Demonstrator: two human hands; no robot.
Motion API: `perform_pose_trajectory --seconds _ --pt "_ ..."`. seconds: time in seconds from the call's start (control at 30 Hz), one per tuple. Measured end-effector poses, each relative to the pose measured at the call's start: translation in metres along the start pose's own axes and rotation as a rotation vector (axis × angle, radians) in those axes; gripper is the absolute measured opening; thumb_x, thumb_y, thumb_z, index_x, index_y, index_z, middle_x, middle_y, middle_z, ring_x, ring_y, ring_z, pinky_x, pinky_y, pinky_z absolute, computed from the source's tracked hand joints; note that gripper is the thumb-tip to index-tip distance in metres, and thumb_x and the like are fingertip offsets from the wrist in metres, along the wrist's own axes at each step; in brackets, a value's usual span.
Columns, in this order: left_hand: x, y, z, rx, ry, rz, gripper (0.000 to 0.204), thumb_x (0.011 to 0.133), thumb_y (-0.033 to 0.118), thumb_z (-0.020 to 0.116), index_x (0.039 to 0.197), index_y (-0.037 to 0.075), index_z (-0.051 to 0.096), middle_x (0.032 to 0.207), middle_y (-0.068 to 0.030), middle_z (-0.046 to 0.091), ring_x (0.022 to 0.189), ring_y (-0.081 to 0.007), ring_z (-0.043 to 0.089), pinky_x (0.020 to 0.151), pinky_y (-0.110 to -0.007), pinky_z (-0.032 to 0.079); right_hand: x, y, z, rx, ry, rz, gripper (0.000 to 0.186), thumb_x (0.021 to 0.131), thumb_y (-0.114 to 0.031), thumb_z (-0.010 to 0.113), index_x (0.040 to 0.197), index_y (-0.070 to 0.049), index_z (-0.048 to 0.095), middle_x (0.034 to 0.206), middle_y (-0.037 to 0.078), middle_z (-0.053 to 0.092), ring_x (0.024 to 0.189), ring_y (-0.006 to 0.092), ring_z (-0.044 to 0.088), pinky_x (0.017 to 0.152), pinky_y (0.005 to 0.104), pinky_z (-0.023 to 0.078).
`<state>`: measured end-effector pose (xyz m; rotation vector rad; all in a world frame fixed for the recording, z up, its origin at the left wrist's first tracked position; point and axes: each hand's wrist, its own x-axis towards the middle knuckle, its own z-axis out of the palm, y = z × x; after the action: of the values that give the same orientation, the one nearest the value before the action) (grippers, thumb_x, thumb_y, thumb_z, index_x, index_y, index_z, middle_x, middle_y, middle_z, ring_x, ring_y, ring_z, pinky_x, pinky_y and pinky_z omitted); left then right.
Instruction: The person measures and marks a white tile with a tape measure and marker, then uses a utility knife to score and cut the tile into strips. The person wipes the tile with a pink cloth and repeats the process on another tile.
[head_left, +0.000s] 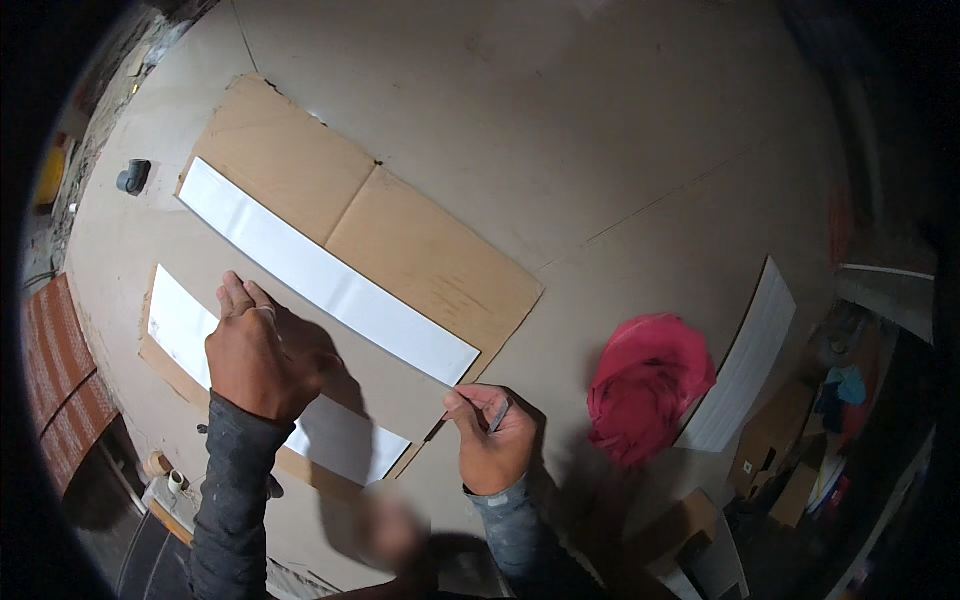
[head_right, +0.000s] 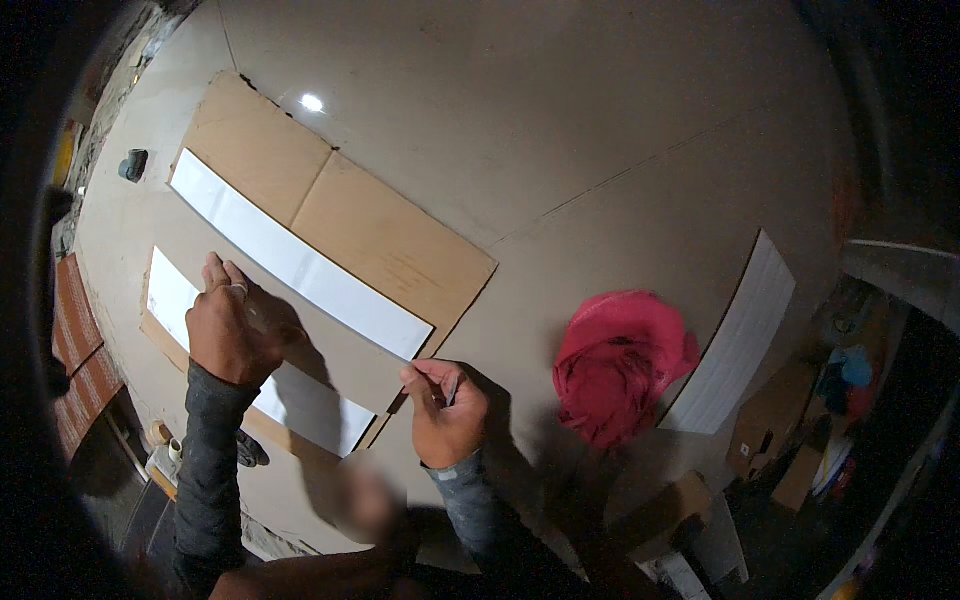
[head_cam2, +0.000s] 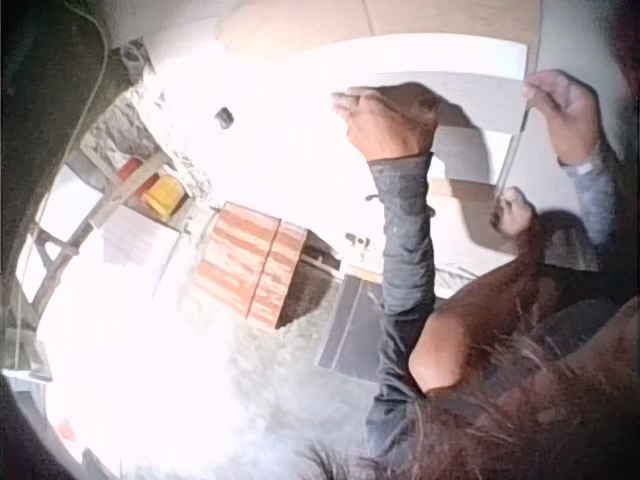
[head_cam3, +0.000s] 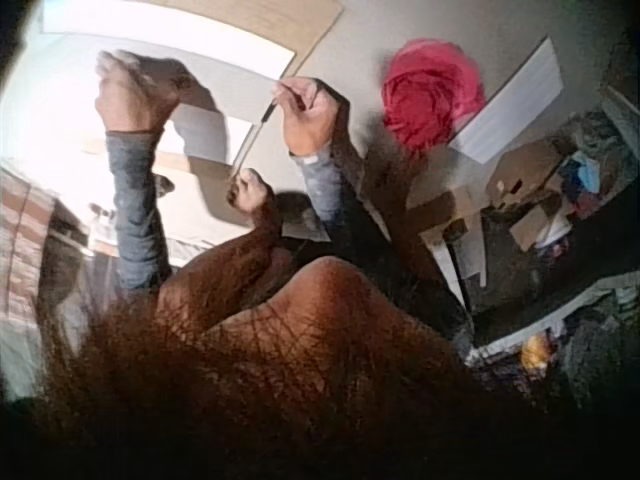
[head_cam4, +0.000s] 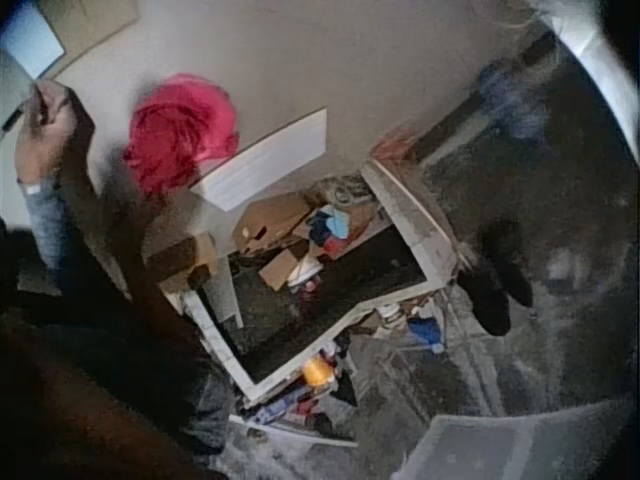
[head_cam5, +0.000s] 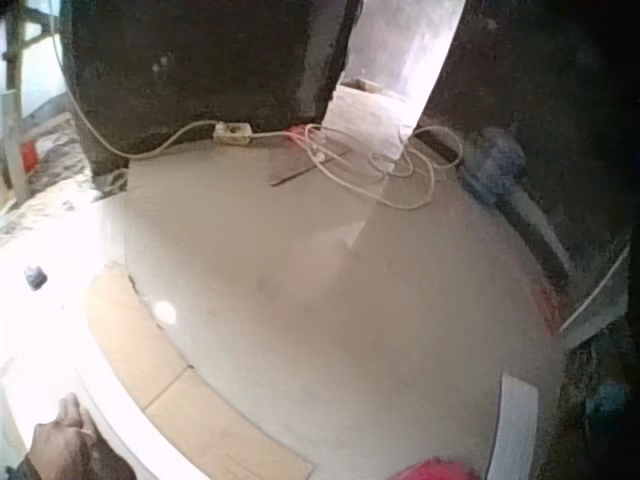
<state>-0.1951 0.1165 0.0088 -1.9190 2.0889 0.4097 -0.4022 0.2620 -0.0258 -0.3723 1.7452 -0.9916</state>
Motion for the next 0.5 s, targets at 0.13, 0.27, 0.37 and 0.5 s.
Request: perform_pose_trajectory --seconds 0.13,0.27,0.37,0.5 --pt "0.0018 0.0014 -0.0024 0.004 -0.018 -0.024 0.086 0.059 0.025 0.094 0.119 -0.025 0.058 0.133 -0.0508 0.049 0.096 -0.0495 0.072 0.088 -0.045 0.061 0.0014 -0.0018 -0.0016 -0.020 -0.018 0.010 0.027 0.095 -0.018 0.077 0.104 0.005 0.067 0.093 0.009 0.072 0.080 0.0133 0.066 0.073 0.0281 0.054" --pt "0.0039 0.0029 -0.0045 0.004 -0.043 -0.024 0.079 0.059 0.023 0.095 0.113 -0.024 0.061 0.133 -0.0497 0.050 0.091 -0.0486 0.073 0.083 -0.045 0.062 0.0010 -0.0057 -0.0022 -0.012 -0.031 0.034 0.026 0.095 -0.017 0.077 0.104 0.005 0.068 0.093 0.010 0.072 0.080 0.0133 0.066 0.073 0.0278 0.054" --pt "0.0027 0.0036 -0.0045 -0.035 -0.050 -0.047 0.072 0.059 0.021 0.095 0.107 -0.023 0.064 0.132 -0.0493 0.052 0.088 -0.0486 0.073 0.081 -0.045 0.062 0.0002 -0.0079 -0.0021 -0.006 -0.030 0.049 0.023 0.095 -0.014 0.077 0.104 0.005 0.068 0.093 0.009 0.072 0.081 0.0131 0.066 0.073 0.0273 0.054" --pt "0.0034 0.0030 -0.0060 -0.025 -0.023 -0.012 0.075 0.058 0.021 0.095 0.109 -0.023 0.063 0.131 -0.0488 0.053 0.086 -0.0485 0.073 0.081 -0.045 0.062 0.0000 -0.0090 -0.0008 -0.018 -0.022 0.028 0.022 0.095 -0.013 0.076 0.103 0.005 0.068 0.092 0.010 0.072 0.080 0.0127 0.066 0.072 0.0269 0.054"
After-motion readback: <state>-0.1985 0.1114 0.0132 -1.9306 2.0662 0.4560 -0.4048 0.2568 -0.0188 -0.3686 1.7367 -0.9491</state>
